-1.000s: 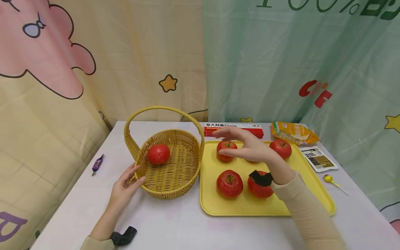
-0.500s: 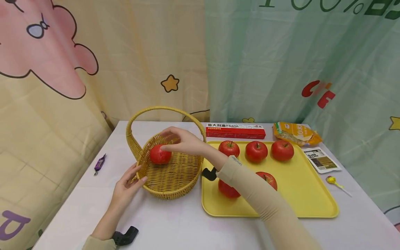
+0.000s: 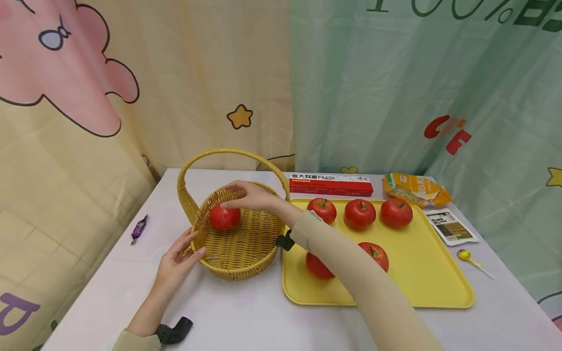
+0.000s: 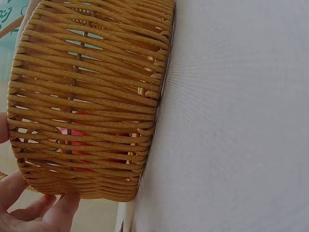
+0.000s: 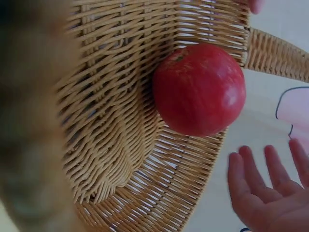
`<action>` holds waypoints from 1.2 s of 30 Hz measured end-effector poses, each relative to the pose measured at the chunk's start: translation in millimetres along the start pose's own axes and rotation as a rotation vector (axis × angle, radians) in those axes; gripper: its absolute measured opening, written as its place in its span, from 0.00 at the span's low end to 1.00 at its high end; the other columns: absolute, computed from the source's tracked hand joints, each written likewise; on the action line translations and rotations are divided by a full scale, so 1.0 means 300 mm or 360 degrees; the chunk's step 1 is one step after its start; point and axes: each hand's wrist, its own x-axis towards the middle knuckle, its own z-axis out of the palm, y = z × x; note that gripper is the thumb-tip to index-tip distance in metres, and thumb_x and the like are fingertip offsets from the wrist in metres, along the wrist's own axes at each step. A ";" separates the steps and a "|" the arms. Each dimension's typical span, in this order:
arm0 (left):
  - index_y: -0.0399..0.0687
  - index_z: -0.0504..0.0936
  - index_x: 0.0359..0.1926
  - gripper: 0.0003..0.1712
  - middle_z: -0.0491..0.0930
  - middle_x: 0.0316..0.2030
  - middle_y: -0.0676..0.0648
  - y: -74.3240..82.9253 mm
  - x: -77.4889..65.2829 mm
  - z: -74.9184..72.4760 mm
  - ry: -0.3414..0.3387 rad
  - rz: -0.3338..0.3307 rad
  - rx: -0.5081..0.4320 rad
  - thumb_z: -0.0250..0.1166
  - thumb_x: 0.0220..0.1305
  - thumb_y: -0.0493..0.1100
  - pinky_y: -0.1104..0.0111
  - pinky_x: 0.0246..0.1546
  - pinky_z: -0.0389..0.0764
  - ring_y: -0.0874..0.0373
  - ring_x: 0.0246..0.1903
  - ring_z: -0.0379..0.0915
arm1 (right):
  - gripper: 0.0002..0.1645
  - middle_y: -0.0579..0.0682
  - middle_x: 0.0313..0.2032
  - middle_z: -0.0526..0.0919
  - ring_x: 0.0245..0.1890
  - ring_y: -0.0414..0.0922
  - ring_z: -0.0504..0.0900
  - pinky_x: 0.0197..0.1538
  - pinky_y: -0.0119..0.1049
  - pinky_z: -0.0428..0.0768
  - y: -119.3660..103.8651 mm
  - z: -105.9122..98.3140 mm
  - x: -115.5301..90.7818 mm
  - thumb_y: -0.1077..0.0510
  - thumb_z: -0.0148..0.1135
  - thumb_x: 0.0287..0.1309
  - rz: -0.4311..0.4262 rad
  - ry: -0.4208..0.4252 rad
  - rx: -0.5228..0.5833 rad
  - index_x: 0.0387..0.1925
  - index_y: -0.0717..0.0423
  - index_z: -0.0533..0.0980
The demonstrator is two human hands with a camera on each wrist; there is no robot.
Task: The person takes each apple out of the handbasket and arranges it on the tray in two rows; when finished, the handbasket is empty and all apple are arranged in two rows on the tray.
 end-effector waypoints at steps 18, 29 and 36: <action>0.31 0.68 0.61 0.29 0.56 0.68 0.40 -0.002 -0.001 0.006 0.0020 0.0014 -0.0040 0.64 0.61 0.36 0.84 0.52 0.67 0.73 0.57 0.59 | 0.38 0.53 0.60 0.70 0.59 0.49 0.69 0.56 0.43 0.74 0.011 0.097 0.088 0.40 0.66 0.51 0.0136 0.0177 0.0002 0.61 0.52 0.69; 0.31 0.67 0.62 0.29 0.55 0.68 0.41 0.002 -0.001 0.006 0.0011 -0.0002 -0.0019 0.64 0.62 0.38 0.85 0.52 0.66 0.58 0.62 0.58 | 0.43 0.53 0.63 0.67 0.60 0.49 0.67 0.59 0.43 0.71 0.071 0.150 0.114 0.39 0.65 0.52 0.0215 -0.0008 -0.0168 0.67 0.48 0.62; 0.31 0.67 0.62 0.30 0.55 0.69 0.41 0.005 0.002 0.005 0.0004 -0.0029 -0.0002 0.64 0.62 0.39 0.84 0.53 0.66 0.56 0.63 0.57 | 0.48 0.52 0.58 0.69 0.54 0.46 0.70 0.50 0.35 0.76 0.030 0.122 0.081 0.47 0.75 0.41 0.0046 -0.0157 -0.0329 0.64 0.50 0.65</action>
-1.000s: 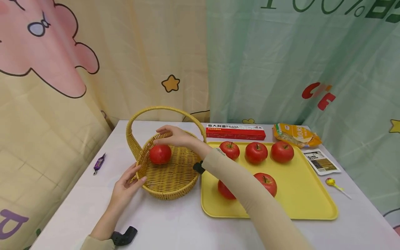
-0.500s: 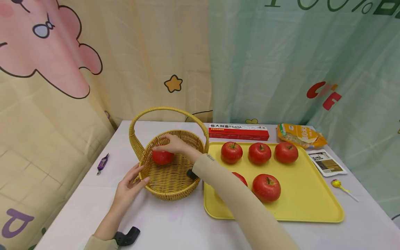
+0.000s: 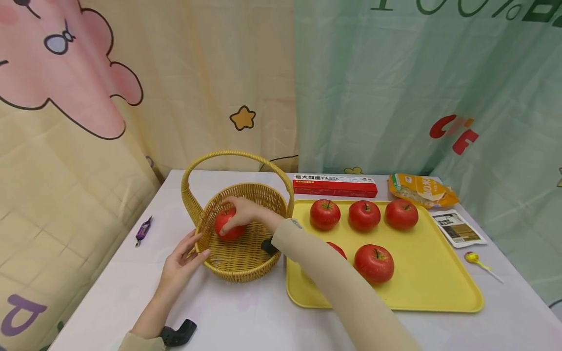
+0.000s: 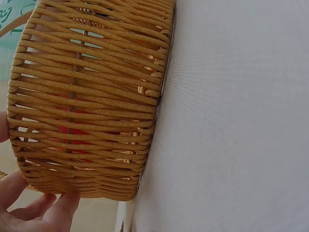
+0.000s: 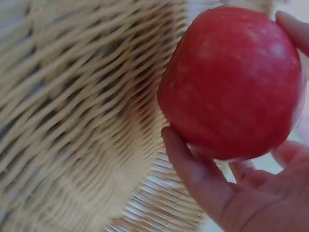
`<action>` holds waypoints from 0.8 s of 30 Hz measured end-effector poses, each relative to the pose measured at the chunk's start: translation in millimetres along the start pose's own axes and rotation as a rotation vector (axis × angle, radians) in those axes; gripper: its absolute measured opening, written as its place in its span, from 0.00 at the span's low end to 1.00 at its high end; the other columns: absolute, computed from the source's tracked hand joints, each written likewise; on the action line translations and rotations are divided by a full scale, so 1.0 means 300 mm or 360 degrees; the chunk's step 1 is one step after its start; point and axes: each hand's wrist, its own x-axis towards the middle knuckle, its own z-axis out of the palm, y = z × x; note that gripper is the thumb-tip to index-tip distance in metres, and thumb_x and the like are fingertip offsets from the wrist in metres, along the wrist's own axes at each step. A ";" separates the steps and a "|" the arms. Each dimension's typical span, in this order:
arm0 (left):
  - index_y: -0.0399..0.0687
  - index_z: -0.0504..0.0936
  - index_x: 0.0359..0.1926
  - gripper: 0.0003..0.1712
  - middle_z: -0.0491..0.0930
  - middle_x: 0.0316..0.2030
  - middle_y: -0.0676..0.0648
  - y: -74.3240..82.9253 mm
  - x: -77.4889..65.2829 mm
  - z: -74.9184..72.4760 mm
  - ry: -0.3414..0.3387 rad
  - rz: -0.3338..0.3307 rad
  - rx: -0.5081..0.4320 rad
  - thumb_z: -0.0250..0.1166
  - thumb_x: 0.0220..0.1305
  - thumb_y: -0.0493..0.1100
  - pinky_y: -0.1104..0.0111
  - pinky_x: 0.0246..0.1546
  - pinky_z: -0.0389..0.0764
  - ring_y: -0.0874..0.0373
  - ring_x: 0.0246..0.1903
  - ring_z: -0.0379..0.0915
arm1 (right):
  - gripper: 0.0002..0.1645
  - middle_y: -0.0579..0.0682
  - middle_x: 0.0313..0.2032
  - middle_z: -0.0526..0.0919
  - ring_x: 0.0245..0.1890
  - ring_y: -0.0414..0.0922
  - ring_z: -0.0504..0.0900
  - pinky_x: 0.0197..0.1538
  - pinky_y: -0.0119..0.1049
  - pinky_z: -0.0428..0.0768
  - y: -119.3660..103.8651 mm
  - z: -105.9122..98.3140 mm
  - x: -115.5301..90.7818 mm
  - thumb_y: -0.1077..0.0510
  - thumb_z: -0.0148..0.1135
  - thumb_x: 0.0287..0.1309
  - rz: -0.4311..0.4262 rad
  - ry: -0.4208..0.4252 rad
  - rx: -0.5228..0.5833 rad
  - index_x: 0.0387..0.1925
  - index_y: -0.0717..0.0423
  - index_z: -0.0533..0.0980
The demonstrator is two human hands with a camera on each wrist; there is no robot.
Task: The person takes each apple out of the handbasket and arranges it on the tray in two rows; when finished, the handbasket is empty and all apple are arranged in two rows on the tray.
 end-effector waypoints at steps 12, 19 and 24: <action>0.30 0.67 0.61 0.29 0.55 0.68 0.40 -0.006 0.003 0.002 0.0011 0.0023 -0.0020 0.64 0.62 0.37 0.83 0.53 0.67 0.71 0.58 0.59 | 0.41 0.43 0.54 0.66 0.52 0.39 0.68 0.46 0.31 0.77 -0.183 -0.252 -0.390 0.46 0.75 0.39 -0.0492 -0.0134 -0.0312 0.58 0.45 0.69; 0.31 0.67 0.62 0.30 0.55 0.69 0.42 -0.001 0.007 0.002 0.0012 -0.0017 0.0013 0.64 0.62 0.39 0.84 0.53 0.66 0.64 0.61 0.59 | 0.39 0.40 0.54 0.64 0.51 0.42 0.70 0.46 0.38 0.79 -0.026 -0.434 -0.775 0.48 0.75 0.40 -0.0391 0.0145 -0.0244 0.57 0.40 0.69; 0.31 0.66 0.62 0.31 0.54 0.69 0.42 0.004 0.007 0.002 0.0002 -0.0064 0.0022 0.64 0.62 0.39 0.83 0.54 0.66 0.52 0.64 0.56 | 0.40 0.46 0.53 0.65 0.50 0.50 0.69 0.40 0.39 0.81 0.207 -0.498 -1.007 0.54 0.76 0.41 -0.0116 0.0454 -0.0192 0.57 0.45 0.67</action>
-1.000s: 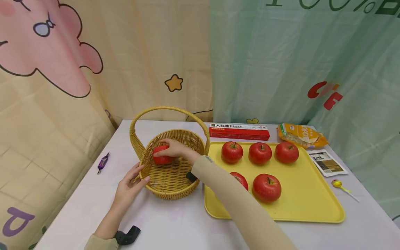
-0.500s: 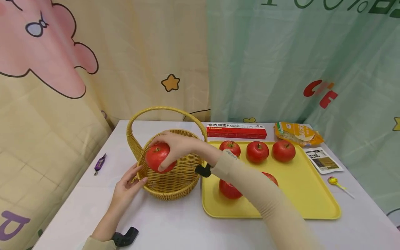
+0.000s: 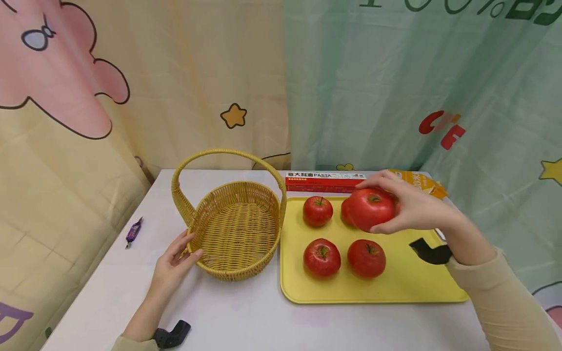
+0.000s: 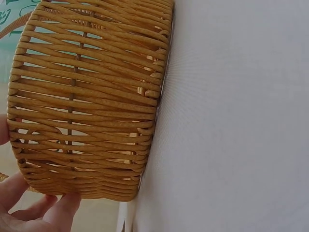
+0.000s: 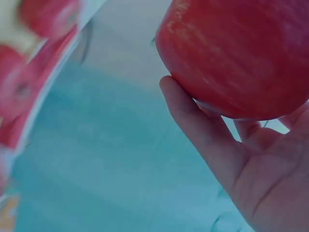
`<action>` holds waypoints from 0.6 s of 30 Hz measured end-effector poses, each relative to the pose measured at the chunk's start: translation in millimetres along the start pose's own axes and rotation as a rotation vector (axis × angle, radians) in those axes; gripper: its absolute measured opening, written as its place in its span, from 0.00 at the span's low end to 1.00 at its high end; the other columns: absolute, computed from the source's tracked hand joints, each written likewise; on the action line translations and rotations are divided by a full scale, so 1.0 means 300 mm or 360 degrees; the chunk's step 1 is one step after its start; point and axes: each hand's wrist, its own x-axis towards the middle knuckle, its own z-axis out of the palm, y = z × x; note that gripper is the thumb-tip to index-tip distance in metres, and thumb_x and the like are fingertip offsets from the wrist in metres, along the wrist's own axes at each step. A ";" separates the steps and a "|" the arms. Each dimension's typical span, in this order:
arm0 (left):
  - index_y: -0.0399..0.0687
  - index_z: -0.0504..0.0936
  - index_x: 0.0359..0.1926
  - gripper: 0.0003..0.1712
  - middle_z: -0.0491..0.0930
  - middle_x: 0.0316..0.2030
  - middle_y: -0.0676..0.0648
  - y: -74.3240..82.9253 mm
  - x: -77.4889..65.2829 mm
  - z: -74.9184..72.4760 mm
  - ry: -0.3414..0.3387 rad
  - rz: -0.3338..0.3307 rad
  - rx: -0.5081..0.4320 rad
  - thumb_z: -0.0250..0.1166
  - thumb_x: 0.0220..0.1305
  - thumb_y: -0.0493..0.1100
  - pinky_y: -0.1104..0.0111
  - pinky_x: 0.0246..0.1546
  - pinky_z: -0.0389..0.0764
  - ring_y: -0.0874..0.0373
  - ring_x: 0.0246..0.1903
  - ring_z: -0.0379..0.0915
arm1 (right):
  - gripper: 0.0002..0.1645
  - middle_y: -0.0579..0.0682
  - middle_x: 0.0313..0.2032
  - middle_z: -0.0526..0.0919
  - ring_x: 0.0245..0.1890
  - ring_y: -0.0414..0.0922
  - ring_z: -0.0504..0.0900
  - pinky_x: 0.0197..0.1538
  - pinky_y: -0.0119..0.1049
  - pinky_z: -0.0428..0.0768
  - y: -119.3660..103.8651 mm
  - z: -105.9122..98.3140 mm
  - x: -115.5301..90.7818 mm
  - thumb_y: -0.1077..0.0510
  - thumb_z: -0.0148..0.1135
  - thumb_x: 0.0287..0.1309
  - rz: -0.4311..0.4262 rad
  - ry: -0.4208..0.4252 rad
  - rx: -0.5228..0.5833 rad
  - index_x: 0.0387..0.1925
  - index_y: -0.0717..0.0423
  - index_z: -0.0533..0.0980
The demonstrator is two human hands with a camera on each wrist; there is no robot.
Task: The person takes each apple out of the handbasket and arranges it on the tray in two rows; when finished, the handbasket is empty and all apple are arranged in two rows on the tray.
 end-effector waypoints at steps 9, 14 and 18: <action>0.32 0.65 0.63 0.32 0.52 0.70 0.43 0.013 0.002 -0.014 -0.0033 -0.0060 0.0002 0.64 0.62 0.41 0.82 0.55 0.65 0.45 0.66 0.51 | 0.45 0.59 0.50 0.69 0.47 0.57 0.70 0.35 0.36 0.81 0.342 0.077 -0.249 0.56 0.75 0.41 0.0486 0.0089 0.0118 0.57 0.61 0.60; 0.31 0.65 0.63 0.32 0.52 0.70 0.43 0.016 0.002 -0.013 -0.0033 -0.0082 0.0009 0.64 0.62 0.40 0.82 0.55 0.65 0.45 0.66 0.52 | 0.46 0.60 0.51 0.68 0.48 0.56 0.69 0.38 0.36 0.80 0.423 0.125 -0.283 0.55 0.76 0.40 0.0524 0.0043 0.0094 0.57 0.64 0.60; 0.30 0.65 0.63 0.31 0.52 0.70 0.41 0.023 0.001 -0.014 -0.0052 -0.0048 0.0041 0.64 0.62 0.39 0.83 0.54 0.65 0.43 0.66 0.51 | 0.45 0.60 0.51 0.68 0.49 0.57 0.69 0.39 0.38 0.79 0.442 0.138 -0.287 0.56 0.76 0.38 0.0570 -0.0031 0.0104 0.56 0.64 0.61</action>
